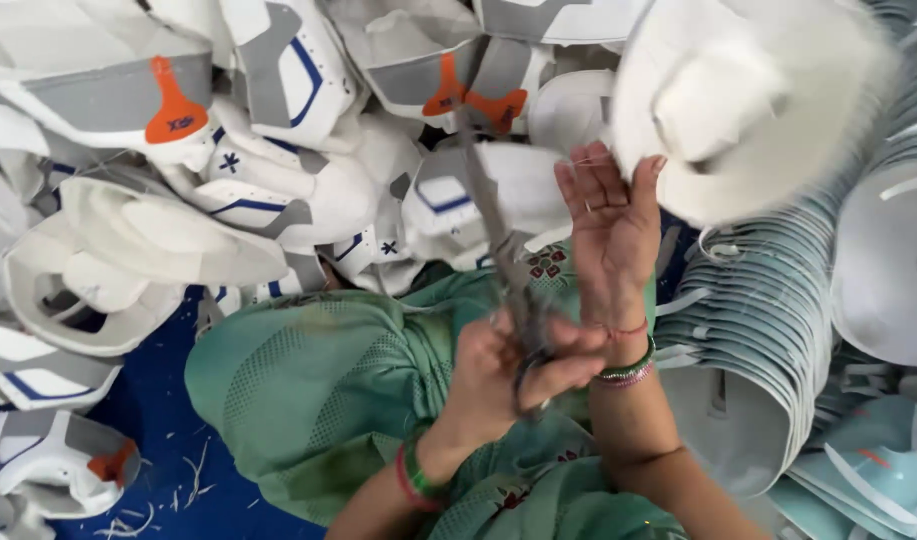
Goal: The person trims excess material and threads from newly manufactured shoe uppers using scissors.
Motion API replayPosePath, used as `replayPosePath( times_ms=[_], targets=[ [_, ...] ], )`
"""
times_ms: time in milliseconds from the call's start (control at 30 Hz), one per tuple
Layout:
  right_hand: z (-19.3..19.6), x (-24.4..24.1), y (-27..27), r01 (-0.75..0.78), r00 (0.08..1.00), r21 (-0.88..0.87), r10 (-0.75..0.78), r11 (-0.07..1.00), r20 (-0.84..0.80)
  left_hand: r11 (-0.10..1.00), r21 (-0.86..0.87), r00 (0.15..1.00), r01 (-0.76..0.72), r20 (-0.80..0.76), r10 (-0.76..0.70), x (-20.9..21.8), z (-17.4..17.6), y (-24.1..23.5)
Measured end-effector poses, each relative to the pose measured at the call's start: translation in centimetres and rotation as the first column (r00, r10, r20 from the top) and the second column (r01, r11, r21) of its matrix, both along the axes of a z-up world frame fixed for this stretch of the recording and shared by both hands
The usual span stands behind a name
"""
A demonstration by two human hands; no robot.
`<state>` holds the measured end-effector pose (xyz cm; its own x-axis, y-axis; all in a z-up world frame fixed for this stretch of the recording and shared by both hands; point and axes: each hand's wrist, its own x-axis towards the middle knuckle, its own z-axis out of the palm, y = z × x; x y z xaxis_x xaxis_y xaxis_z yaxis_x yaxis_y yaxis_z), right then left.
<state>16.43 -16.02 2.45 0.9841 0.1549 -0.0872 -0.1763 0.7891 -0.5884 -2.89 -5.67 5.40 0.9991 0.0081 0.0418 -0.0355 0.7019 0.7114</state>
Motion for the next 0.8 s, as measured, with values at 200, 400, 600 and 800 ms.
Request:
replayPosePath(
  times_ms=[200,400,600,800],
  targets=[
    [1.8,0.0,2.4,0.039,0.994,-0.085,-0.030,0.996,0.101,0.922,-0.255,0.948,0.292,-0.050,-0.315,-1.0,-2.3,2.9],
    [3.0,-1.0,2.2,0.156,0.977,-0.271,-0.108,0.950,0.184,0.813,-0.407,0.897,0.417,0.038,-0.441,2.1,-4.2,3.3],
    [3.4,-1.3,0.2,0.183,0.964,-0.266,-0.119,0.947,0.239,0.919,-0.337,0.966,0.203,-0.083,-0.244,3.2,-6.3,2.5],
    [3.4,-1.5,-0.4,0.212,0.943,-0.275,-0.123,0.938,0.308,0.774,-0.492,0.908,0.400,0.095,-0.409,1.8,-4.5,2.8]
  ],
)
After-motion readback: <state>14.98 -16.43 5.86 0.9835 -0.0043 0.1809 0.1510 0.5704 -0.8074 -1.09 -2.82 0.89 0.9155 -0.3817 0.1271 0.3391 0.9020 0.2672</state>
